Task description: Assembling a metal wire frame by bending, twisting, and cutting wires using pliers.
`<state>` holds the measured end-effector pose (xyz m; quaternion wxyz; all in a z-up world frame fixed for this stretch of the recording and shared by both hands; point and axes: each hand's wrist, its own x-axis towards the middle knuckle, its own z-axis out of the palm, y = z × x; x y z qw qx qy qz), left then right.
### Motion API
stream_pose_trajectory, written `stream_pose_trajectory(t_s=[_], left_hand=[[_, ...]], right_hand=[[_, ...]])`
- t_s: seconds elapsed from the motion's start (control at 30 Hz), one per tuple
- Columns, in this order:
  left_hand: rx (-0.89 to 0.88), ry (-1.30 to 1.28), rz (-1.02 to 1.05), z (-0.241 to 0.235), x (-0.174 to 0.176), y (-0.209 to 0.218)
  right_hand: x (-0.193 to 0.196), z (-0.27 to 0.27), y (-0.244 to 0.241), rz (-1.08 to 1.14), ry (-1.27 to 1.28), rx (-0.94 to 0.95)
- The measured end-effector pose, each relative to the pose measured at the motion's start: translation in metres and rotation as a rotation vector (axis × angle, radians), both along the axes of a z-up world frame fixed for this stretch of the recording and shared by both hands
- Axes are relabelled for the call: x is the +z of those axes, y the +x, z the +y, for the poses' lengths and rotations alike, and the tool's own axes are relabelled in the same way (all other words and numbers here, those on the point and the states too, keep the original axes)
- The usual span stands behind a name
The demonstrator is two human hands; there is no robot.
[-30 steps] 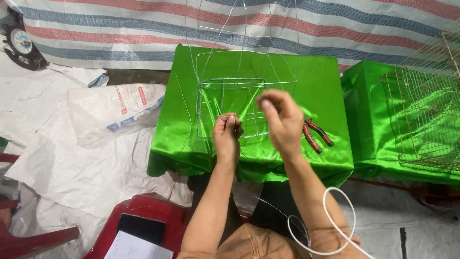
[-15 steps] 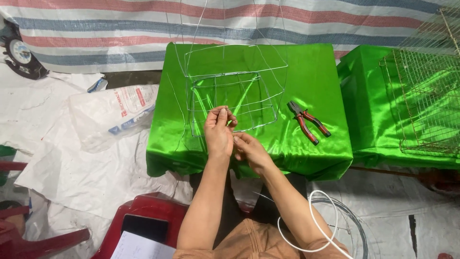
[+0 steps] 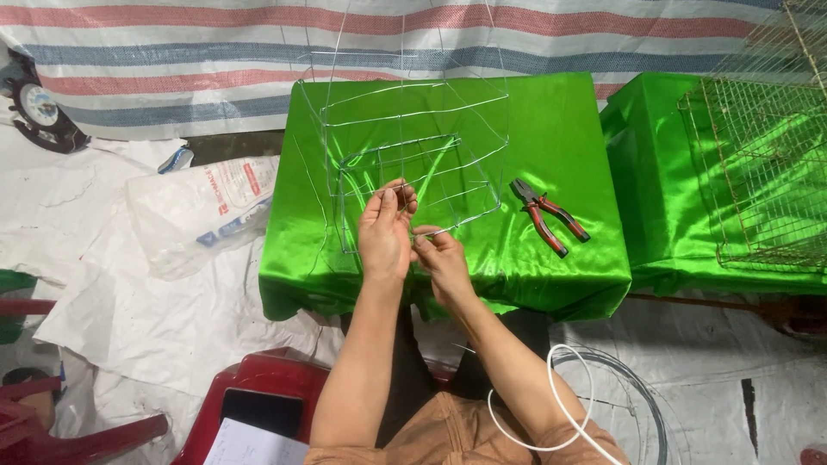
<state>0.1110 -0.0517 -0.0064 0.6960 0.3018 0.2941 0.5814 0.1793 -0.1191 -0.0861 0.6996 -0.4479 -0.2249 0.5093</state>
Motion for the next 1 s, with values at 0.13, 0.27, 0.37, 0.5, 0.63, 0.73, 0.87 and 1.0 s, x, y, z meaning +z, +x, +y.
stream_pose_trajectory(t_s=[0.13, 0.27, 0.37, 0.5, 0.63, 0.73, 0.87, 1.0], left_hand=[[-0.078, 0.221, 0.788, -0.016, 0.059, -0.044], [0.224, 0.967, 1.301, 0.007, 0.087, -0.048], [0.014, 1.003, 1.493, 0.046, 0.084, -0.033], [-0.322, 0.575, 1.692, 0.066, 0.082, -0.009], [-0.319, 0.556, 1.605, 0.057, 0.092, -0.012], [-0.245, 0.584, 1.566, 0.052, 0.088, -0.019], [0.233, 1.114, 1.474, 0.01, 0.069, -0.039], [0.331, 1.294, 1.658, -0.035, -0.01, -0.067]], right_hand=[[0.008, 0.005, 0.014, -0.091, 0.027, -0.034], [0.013, 0.006, 0.014, -0.139, 0.01, -0.041], [0.011, 0.008, 0.015, -0.155, 0.032, -0.033], [0.008, 0.007, 0.014, -0.123, 0.054, -0.035], [0.003, 0.004, 0.014, -0.085, 0.115, -0.031], [-0.004, 0.005, 0.009, -0.065, 0.139, -0.01], [-0.011, 0.008, 0.012, -0.072, 0.161, -0.009], [-0.006, 0.007, 0.015, -0.112, 0.156, -0.016]])
